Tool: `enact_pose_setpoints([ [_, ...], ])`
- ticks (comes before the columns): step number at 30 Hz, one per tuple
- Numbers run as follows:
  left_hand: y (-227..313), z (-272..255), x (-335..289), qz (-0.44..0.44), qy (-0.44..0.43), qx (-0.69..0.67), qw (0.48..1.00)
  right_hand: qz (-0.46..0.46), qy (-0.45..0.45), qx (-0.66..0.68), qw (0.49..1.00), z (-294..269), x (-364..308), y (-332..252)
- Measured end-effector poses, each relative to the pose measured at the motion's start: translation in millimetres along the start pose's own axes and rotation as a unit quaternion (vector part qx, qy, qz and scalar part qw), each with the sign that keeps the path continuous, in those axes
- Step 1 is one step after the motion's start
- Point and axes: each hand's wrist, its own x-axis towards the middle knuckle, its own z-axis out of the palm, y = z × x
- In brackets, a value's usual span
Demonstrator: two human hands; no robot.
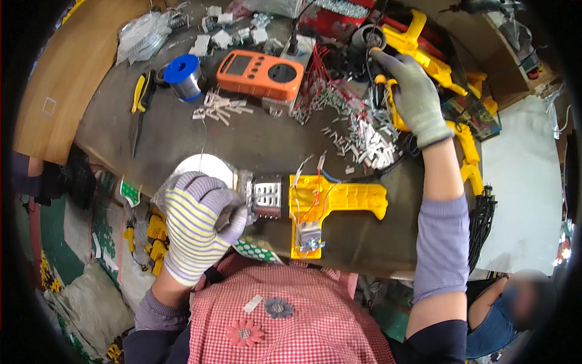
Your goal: Assembling and soldering internal components into a yellow plastic tool housing.
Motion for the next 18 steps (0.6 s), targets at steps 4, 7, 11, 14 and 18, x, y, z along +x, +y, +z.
enact_pose_setpoints([
  [4,5.1,3.1,-2.5,-0.01,0.051,-0.037,0.998,-0.002,-0.039,-0.019,0.999,13.4,23.3,10.7],
  [7,5.6,2.6,-5.7,-0.016,0.04,-0.072,0.996,0.013,0.15,0.209,0.966,-13.9,-4.1,-11.7],
  [11,17.5,4.7,-0.2,0.002,-0.006,-0.092,0.996,0.219,0.369,0.399,0.81,-50.5,-57.8,-36.9],
  [14,23.2,15.2,4.0,-0.012,-0.012,-0.108,0.994,0.362,0.437,0.552,0.611,-59.0,-72.7,-64.8],
  [18,27.8,25.3,8.4,-0.045,0.002,-0.144,0.989,0.423,0.21,0.695,0.542,-38.1,-92.0,-89.8],
])
